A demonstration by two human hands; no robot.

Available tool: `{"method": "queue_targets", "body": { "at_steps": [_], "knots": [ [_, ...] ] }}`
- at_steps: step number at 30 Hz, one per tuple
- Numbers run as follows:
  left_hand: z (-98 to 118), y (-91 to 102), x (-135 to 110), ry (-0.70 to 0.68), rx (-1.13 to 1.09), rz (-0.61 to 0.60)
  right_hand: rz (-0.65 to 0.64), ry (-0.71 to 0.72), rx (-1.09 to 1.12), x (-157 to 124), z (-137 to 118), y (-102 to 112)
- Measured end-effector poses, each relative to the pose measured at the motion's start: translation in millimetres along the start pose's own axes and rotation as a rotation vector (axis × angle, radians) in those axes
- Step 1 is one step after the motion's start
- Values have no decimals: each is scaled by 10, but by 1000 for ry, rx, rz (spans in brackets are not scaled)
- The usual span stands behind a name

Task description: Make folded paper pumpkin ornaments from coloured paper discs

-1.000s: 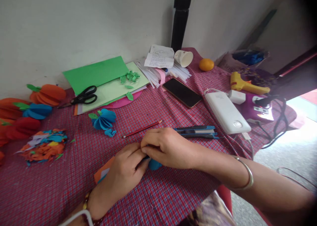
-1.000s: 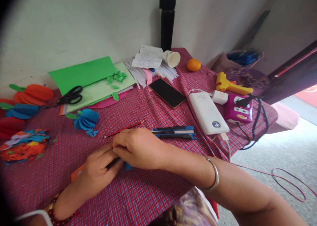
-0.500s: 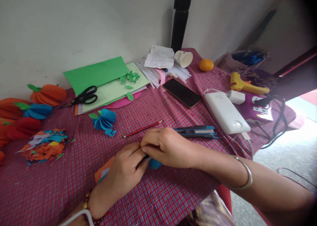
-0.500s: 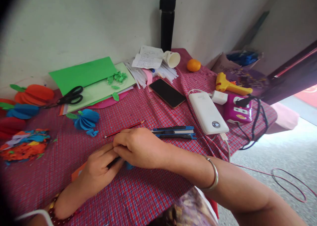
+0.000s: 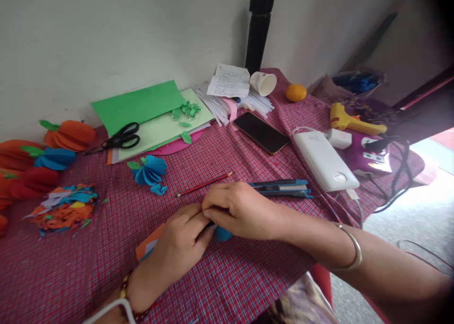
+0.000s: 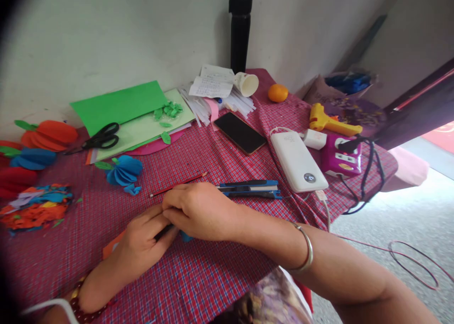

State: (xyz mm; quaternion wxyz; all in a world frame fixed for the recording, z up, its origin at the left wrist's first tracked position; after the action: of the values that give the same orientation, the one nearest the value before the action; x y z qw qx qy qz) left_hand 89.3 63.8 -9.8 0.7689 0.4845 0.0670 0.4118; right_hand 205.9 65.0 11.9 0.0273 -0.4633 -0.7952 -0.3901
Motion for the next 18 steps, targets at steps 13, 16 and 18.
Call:
{"method": "queue_targets", "body": {
  "at_steps": [13, 16, 18],
  "knots": [
    [-6, -6, -3, 10, -7, -11, 1, 12, -9, 3, -1, -1],
    [-5, -5, 0, 15, -8, -14, -1, 13, -13, 3, -2, -1],
    [-5, -7, 5, 18, -3, -19, -2, 15, -16, 1, -1, -2]
  ]
}}
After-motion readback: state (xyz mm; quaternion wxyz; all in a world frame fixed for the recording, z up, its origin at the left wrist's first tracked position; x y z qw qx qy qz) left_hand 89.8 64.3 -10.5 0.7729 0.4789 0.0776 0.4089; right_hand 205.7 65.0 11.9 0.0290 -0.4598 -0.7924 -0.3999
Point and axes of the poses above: each hand's wrist, its own x-axis towards the middle knuckle, its own y-axis out of the back of the hand, z = x × y, the point moved 6 cm from there along x, towards the middle knuckle, and after that the axes turned 10 degrees about y, right-handed, at the moved point
